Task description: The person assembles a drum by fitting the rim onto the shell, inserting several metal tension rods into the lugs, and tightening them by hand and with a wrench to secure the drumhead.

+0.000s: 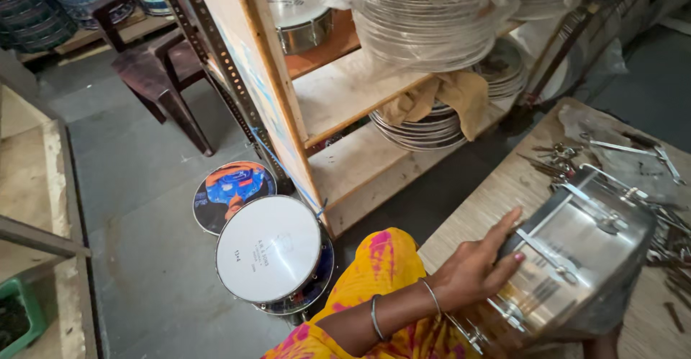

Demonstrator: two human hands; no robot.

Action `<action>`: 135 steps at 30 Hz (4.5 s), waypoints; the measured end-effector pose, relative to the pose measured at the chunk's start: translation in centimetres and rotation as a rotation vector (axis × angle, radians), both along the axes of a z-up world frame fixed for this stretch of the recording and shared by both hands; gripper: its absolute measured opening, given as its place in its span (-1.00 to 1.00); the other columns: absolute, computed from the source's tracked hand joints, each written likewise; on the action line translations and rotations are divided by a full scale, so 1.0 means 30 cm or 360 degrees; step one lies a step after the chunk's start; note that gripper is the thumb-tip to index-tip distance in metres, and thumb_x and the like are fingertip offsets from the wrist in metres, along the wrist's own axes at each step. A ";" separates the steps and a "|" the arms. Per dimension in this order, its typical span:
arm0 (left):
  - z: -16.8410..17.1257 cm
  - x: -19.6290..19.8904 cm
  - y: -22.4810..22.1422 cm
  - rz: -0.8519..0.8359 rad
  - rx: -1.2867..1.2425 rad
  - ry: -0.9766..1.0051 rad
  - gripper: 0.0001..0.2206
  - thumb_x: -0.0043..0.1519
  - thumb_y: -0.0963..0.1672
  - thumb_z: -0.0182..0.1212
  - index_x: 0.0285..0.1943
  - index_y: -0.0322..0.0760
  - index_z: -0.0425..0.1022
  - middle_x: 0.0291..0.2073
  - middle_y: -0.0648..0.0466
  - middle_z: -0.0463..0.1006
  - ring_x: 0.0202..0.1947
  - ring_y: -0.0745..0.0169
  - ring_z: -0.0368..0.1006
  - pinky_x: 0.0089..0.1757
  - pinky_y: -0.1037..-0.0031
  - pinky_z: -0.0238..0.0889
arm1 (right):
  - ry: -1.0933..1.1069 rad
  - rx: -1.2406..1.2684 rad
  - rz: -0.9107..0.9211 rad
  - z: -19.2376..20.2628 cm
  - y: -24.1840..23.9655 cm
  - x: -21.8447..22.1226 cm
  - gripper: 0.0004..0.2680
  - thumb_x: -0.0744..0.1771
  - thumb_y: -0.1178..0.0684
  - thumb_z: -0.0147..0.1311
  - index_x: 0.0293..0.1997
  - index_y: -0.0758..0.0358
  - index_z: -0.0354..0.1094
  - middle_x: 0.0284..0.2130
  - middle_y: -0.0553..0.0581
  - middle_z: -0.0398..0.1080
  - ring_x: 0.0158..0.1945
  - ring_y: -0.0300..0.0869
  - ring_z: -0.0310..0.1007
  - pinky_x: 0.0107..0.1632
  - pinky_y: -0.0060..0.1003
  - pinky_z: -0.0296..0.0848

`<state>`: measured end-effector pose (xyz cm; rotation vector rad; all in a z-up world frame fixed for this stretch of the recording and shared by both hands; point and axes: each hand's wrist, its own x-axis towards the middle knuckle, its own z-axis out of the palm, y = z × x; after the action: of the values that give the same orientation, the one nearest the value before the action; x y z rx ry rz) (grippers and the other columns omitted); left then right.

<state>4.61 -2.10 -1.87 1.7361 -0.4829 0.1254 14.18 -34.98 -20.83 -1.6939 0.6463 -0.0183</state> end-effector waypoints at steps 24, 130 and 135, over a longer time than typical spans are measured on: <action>0.028 0.048 -0.061 0.0119 -0.0155 -0.0717 -0.52 0.49 -0.16 0.05 0.54 -0.45 0.00 -0.01 -0.49 0.50 -0.16 -0.30 0.57 -0.13 0.23 0.49 | -0.0999 -0.0147 -0.0200 0.475 0.015 -0.467 -0.79 0.48 0.17 -0.16 0.28 0.32 0.02 -0.13 0.41 0.47 -0.22 0.02 0.59 -0.19 -0.19 0.63; 0.114 -0.030 -0.016 -0.0151 0.0248 -0.0361 -0.48 0.38 -0.20 0.15 0.53 -0.41 0.15 -0.35 -0.29 0.59 -0.53 0.12 0.54 -0.37 0.37 0.40 | -0.1910 -0.1099 0.0521 0.820 0.419 -0.625 -0.70 0.41 0.34 -0.13 0.27 0.28 -0.09 -0.17 0.40 0.42 -0.08 0.16 0.58 0.01 -0.02 0.63; 0.108 -0.032 -0.018 -0.0158 0.0227 -0.0421 -0.48 0.38 -0.20 0.15 0.53 -0.42 0.15 -0.33 -0.28 0.59 -0.53 0.12 0.53 -0.37 0.37 0.40 | -0.1251 -0.0140 0.0143 0.885 0.291 -0.458 -0.66 0.47 0.27 -0.14 0.45 0.32 -0.09 -0.22 0.32 0.46 -0.21 0.00 0.63 -0.20 -0.22 0.67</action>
<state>3.64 -2.66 1.38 1.8402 -0.7871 0.2566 0.43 -26.25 5.73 -1.6250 -0.0219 -0.6233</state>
